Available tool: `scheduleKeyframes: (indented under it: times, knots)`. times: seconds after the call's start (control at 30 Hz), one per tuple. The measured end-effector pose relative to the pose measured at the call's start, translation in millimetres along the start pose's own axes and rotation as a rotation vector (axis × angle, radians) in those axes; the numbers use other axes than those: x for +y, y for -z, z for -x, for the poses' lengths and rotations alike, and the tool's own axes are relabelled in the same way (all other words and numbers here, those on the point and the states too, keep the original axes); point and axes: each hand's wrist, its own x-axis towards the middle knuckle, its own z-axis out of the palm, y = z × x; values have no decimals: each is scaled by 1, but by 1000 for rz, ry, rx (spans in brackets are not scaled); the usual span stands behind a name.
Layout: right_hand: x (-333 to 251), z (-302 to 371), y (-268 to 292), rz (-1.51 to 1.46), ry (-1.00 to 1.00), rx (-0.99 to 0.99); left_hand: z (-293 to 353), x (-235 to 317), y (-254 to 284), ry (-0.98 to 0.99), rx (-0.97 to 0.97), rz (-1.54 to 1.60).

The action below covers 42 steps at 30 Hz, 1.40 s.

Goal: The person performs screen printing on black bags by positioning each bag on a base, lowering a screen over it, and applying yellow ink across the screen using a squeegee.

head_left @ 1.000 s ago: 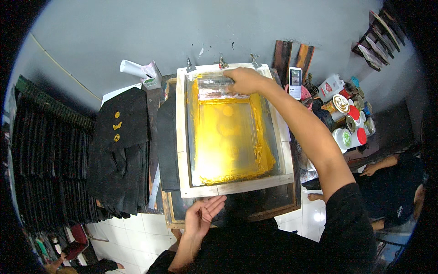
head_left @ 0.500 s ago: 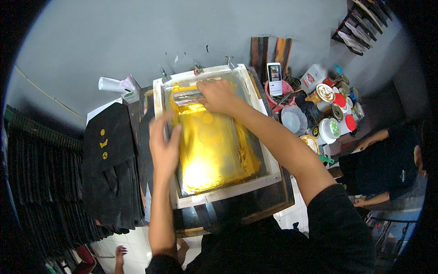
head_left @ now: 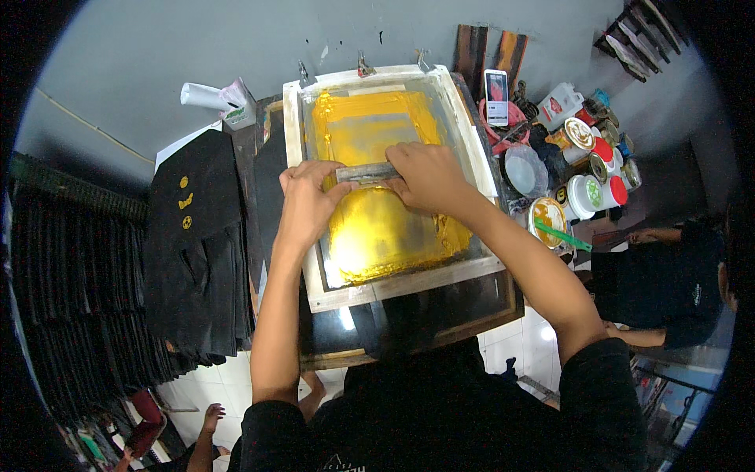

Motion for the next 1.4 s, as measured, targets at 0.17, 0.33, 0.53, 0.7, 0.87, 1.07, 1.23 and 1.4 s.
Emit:
scheduleKeyframes:
  times: [0.17, 0.33, 0.53, 0.7, 0.87, 1.07, 1.23, 1.4]
  knots:
    - [-30, 41, 2, -18, -2, -20, 50, 17, 7, -23, -36, 2]
    - [-66, 96, 0, 9, 7, -56, 119, 40, 11, -14, -63, -13]
    - [-72, 133, -20, 151, 138, 145, 171, 30, 10, -56, -57, -166]
    - [-68, 135, -4, 25, 136, 229, 191, -16, -2, -289, 128, -399]
    - [-65, 108, 60, 38, 217, 601, 154, 20, 39, -300, 563, -123]
    - [-46, 14, 174, 206, 254, 793, 101, -2, 18, 500, 159, -292]
    - [-39, -37, 224, 39, 88, 575, 102, -22, 2, 526, 1, -265]
    - [-29, -78, 236, 96, 109, 671, 101, -19, 16, 568, -14, 325]
